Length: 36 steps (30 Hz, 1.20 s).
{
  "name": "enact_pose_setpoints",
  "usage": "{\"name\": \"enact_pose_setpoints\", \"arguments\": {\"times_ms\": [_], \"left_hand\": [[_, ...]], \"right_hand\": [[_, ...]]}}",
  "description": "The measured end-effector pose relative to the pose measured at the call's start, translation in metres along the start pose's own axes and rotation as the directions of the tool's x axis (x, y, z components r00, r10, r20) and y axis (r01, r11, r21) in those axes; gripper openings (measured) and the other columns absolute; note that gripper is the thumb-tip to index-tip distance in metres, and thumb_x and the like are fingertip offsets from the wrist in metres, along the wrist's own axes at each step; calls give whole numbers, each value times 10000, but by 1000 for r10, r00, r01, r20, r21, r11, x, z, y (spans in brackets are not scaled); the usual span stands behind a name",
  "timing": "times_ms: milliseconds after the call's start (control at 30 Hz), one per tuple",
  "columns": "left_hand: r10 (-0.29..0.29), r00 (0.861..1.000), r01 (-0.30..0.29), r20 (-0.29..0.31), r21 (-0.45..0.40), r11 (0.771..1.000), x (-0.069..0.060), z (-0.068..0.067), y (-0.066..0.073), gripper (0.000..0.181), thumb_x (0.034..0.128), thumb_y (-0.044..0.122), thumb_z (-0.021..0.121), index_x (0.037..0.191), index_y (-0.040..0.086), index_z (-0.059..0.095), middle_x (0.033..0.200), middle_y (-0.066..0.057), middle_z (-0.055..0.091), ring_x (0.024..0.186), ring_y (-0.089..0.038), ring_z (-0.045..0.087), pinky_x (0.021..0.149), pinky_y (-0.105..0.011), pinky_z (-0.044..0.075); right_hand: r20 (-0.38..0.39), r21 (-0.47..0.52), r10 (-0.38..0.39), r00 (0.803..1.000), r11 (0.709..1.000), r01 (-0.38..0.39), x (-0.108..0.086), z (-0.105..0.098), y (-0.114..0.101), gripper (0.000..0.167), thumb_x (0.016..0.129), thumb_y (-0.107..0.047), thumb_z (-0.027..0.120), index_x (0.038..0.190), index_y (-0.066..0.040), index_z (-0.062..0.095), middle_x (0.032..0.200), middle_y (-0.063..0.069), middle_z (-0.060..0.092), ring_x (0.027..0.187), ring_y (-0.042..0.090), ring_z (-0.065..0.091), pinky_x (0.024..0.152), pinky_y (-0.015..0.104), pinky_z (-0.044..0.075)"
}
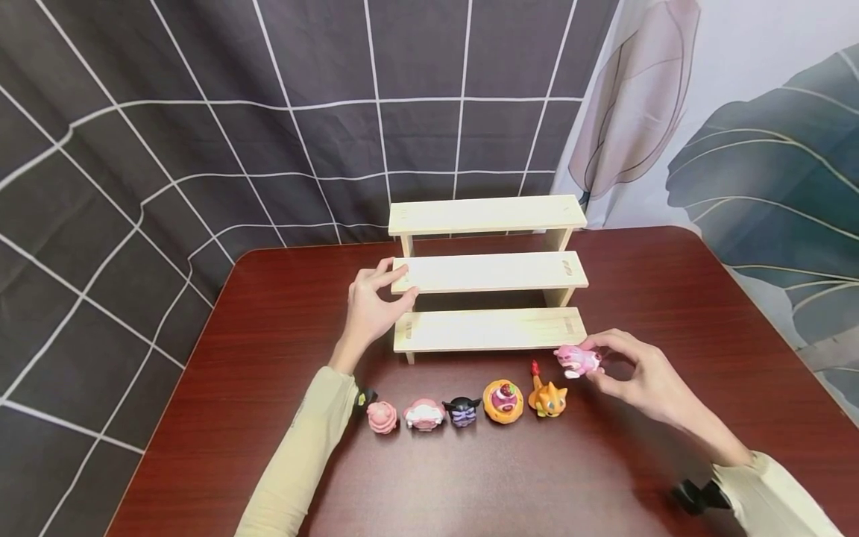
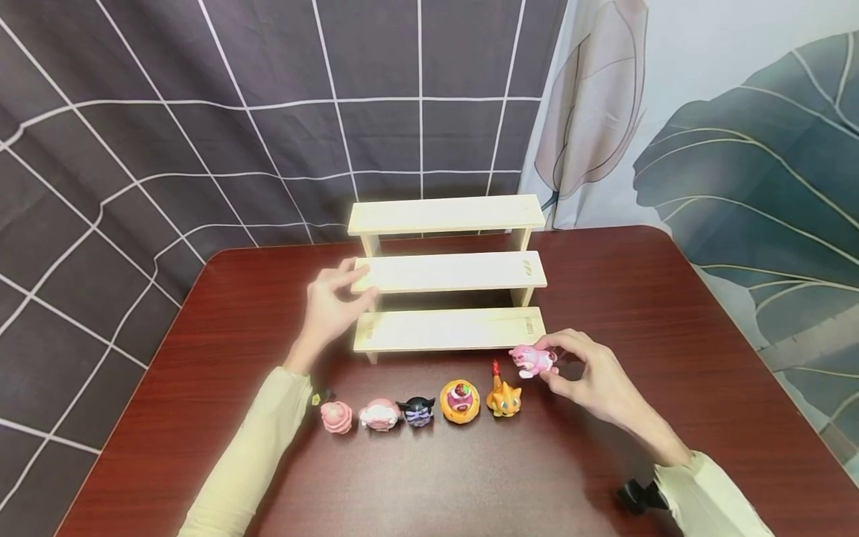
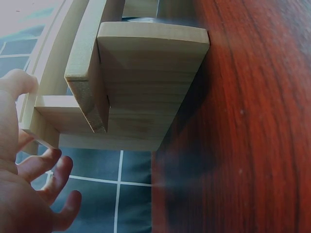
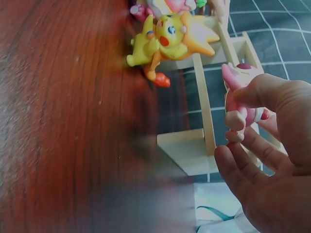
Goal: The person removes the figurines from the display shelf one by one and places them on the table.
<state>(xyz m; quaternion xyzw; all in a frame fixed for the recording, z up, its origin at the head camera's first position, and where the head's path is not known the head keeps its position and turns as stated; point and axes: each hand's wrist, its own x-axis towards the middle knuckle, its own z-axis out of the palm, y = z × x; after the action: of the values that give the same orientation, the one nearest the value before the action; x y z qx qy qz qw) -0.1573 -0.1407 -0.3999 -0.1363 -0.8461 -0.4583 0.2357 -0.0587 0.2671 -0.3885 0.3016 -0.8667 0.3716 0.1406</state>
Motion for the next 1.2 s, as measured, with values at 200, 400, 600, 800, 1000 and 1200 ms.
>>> {"name": "enact_pose_setpoints", "arguments": {"times_ms": [200, 400, 600, 800, 1000, 1200], "left_hand": [[0, 1000, 0, -1, 2, 1000, 0, 0, 0, 408, 778, 248, 845, 1152, 103, 770, 1313, -149, 635, 1047, -310, 561, 818, -484, 400], [-1, 1000, 1, 0, -1, 1000, -1, 0, -1, 404, 784, 247, 842, 1155, 104, 768, 1317, -148, 632, 1042, -307, 559, 824, -484, 402], [8, 1000, -8, -2, -5, 1000, -1, 0, -1, 411, 776, 245, 847, 1152, 100, 769, 1315, -152, 633, 1048, -313, 561, 829, -487, 402], [8, 1000, -8, -4, -4, 1000, 0, 0, 0, 403, 779, 242, 847, 1150, 103, 770, 1310, -147, 637, 1044, -311, 562, 832, -485, 401], [2, 1000, -2, -1, 1, 1000, 0, -1, 1, 405, 781, 244, 845, 1155, 107, 768, 1312, -141, 637, 1042, -305, 563, 834, -483, 400], [1, 1000, -1, -3, 2, 1000, -1, 0, 0, 408, 780, 244, 846, 1156, 104, 768, 1314, -141, 635, 1048, -306, 563, 829, -481, 403]], "right_hand": [[3, 14, -15, 1000, 1000, 15, -9, -3, 5, 594, 612, 131, 871, 1100, -156, 689, 1030, -49, 665, 897, 45, 584, 813, 127, 456], [1, 15, -16, 1000, 1000, 16, -16, -2, 9, 595, 608, 138, 866, 1092, -160, 689, 1025, -51, 669, 918, 41, 582, 832, 125, 443], [-5, 4, -8, 1000, 1000, 8, -24, 2, 15, 582, 595, 135, 867, 1079, -138, 694, 998, -19, 671, 910, 54, 576, 839, 115, 426], [-9, 1, -5, 1000, 1000, 5, -29, 7, 21, 573, 593, 134, 860, 1069, -139, 694, 984, -16, 664, 898, 60, 571, 827, 121, 421], [5, 7, -12, 1000, 1000, 12, -32, 11, 22, 580, 600, 129, 866, 1072, -156, 688, 996, -33, 660, 902, 76, 570, 825, 131, 427], [11, 30, -7, 1000, 1000, 6, -37, 19, 28, 569, 596, 145, 856, 1058, -140, 688, 975, -21, 657, 876, 80, 572, 798, 128, 441]]}}
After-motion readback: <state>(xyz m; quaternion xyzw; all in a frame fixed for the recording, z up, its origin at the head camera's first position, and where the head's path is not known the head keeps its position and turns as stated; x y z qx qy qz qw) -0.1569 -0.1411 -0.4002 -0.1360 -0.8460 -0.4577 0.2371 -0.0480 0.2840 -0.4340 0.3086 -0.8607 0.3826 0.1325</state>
